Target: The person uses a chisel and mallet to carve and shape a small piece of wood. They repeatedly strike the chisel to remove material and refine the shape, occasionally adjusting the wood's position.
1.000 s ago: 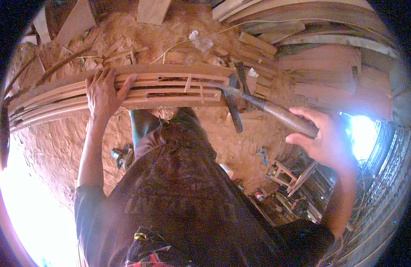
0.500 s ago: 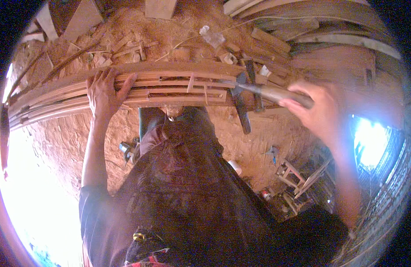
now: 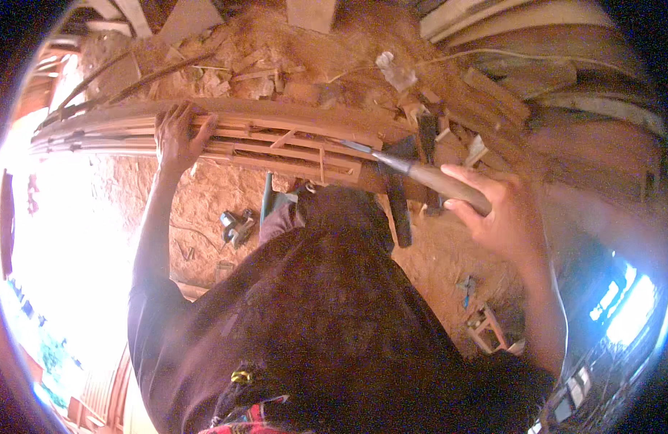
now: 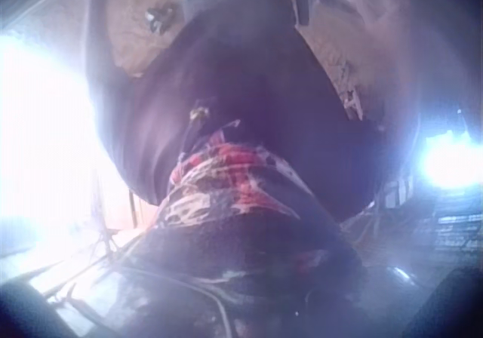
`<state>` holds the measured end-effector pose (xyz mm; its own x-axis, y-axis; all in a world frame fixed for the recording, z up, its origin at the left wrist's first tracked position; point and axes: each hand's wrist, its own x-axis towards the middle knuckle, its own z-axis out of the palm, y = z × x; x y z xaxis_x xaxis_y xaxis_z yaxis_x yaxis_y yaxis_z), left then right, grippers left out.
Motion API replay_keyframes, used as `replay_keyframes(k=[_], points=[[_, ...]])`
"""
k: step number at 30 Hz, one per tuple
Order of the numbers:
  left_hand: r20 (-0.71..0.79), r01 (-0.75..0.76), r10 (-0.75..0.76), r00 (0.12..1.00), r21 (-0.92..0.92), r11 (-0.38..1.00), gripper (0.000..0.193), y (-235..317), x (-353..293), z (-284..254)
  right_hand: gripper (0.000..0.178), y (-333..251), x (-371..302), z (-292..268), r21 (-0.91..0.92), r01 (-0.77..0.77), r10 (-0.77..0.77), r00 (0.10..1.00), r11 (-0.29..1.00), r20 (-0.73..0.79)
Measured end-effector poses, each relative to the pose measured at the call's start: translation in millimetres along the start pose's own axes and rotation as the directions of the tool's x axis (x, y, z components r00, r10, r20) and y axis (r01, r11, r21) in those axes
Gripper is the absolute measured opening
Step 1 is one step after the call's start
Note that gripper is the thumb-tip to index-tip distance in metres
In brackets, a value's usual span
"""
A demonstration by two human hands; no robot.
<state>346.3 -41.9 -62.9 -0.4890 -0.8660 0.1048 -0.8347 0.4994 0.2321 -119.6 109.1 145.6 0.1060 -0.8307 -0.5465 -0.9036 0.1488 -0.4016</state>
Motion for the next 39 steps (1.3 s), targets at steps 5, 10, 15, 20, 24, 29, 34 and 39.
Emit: replay_keyframes(k=[5,10,15,20,24,29,34,39], points=[[-0.015,-0.05,0.049,0.999,-0.042,0.998,0.045,0.0,6.7,8.3,0.05,44.2,5.6,45.5,0.174,0.1,-0.088,0.994,0.98,-0.072],[-0.041,-0.019,0.02,0.999,0.017,1.0,0.048,-3.9,3.5,10.0,0.046,53.9,16.4,51.6,0.177,0.183,-0.164,0.979,0.967,-0.121],[0.031,0.07,-0.074,0.997,0.104,0.992,0.059,-12.4,-8.4,22.6,0.042,11.4,31.9,51.7,-0.005,0.216,-0.215,0.969,0.976,-0.123],[0.07,0.066,-0.066,0.995,0.001,0.998,0.044,-0.7,0.1,7.9,0.049,59.5,46.4,87.7,0.143,0.268,-0.246,0.957,0.953,-0.152],[0.104,-0.031,0.025,0.994,0.06,0.998,0.054,-14.1,-0.9,18.3,0.058,38.5,64.2,148.9,0.109,0.149,-0.137,0.985,0.983,-0.107],[0.099,0.227,-0.212,0.972,-0.18,0.957,0.047,-0.7,-3.5,1.7,0.055,4.2,48.8,68.8,0.218,0.163,-0.115,0.969,0.962,-0.218],[-0.071,0.131,-0.139,0.988,-0.113,0.985,0.041,1.3,-1.5,10.0,0.056,41.7,-35.3,36.8,0.147,0.052,-0.018,0.974,0.988,-0.224],[-0.049,0.162,-0.166,0.985,-0.079,0.984,0.044,1.1,-2.9,10.5,0.055,40.0,-74.4,29.0,-0.155,-0.091,0.073,0.99,0.984,-0.118]])
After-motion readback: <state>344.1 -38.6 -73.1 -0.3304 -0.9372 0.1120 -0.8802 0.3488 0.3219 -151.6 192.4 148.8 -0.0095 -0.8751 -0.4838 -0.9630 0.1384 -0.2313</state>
